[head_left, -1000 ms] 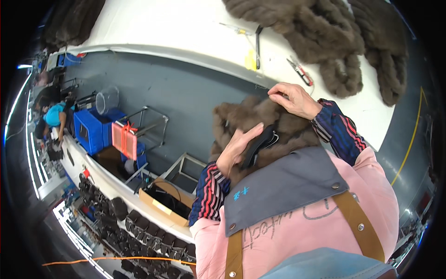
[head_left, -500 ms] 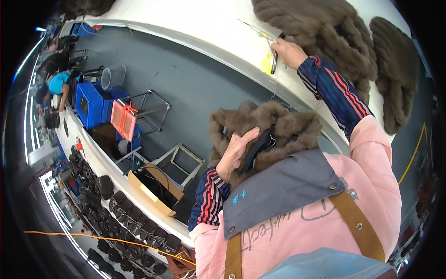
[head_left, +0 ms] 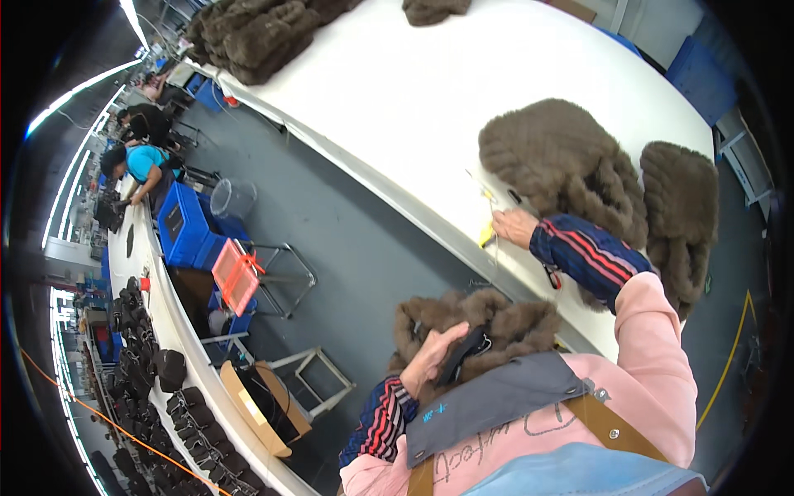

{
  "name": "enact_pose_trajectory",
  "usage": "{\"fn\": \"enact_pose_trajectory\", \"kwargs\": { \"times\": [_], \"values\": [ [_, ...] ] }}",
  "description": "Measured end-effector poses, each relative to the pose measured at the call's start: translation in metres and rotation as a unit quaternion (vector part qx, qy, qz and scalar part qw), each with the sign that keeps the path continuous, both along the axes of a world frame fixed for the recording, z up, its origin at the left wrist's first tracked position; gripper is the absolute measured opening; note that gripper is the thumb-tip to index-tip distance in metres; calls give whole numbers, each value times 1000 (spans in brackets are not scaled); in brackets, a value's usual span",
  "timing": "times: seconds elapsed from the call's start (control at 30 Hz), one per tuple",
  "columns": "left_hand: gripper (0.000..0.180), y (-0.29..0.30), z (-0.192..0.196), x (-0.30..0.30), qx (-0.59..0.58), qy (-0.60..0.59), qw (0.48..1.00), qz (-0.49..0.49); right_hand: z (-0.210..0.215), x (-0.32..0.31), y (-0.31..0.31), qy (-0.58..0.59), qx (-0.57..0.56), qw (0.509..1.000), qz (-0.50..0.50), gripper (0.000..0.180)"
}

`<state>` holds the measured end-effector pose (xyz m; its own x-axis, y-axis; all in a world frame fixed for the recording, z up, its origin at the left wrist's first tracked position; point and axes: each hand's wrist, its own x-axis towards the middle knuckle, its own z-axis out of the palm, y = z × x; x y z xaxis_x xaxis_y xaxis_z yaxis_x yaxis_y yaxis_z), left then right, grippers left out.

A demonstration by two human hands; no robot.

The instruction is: The person sews a brown fur piece onto a black shoe using a needle and thread. They repeatedly insert the needle through the fur and shoe, pull the thread, and adjust the fur alignment. The person also uses a small knife to trim or adjust the fur and a pen-like tool to mark or guide the stitching.

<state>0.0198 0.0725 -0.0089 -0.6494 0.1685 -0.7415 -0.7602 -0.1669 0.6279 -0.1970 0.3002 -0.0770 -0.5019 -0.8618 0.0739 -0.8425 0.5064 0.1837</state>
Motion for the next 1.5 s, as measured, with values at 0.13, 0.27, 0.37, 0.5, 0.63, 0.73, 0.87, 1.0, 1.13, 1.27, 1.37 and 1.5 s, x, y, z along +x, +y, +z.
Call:
{"fn": "enact_pose_trajectory", "kwargs": {
  "times": [0.13,0.27,0.37,0.5,0.63,0.73,0.87,1.0,1.13,1.27,1.37,1.5],
  "values": [
    [40,-6,-3,1,-11,28,999,-30,5,6,2,-60,8,997,-37,5],
    [43,-6,30,-12,-14,-58,996,-70,-7,14,15,-52,3,997,-49,13],
    [41,2,15,-2,13,1,1000,-9,4,25,9,-32,-22,998,-57,9],
    [39,-2,10,-6,3,-30,996,-81,18,52,8,-58,0,986,-154,12],
    [38,5,23,-9,5,-17,996,-91,25,70,9,-112,24,967,-229,16],
    [39,-1,14,-11,12,4,992,-123,22,69,23,-160,21,952,-261,17],
    [40,-5,18,-14,38,0,990,-135,40,68,42,-239,46,916,-320,21],
    [40,-2,15,-16,69,-29,989,-130,50,56,23,-250,-50,901,-350,21],
    [43,0,13,-20,70,-23,983,-166,64,57,29,-273,-31,894,-353,26],
    [58,-16,-24,-18,128,399,887,-192,106,82,48,-236,-245,897,-281,20],
    [76,-21,-37,-21,111,580,773,-230,141,107,33,-360,-412,763,-344,13],
    [71,-18,-31,-12,133,541,804,-210,164,142,-1,-439,-653,555,-271,14]
  ]
}}
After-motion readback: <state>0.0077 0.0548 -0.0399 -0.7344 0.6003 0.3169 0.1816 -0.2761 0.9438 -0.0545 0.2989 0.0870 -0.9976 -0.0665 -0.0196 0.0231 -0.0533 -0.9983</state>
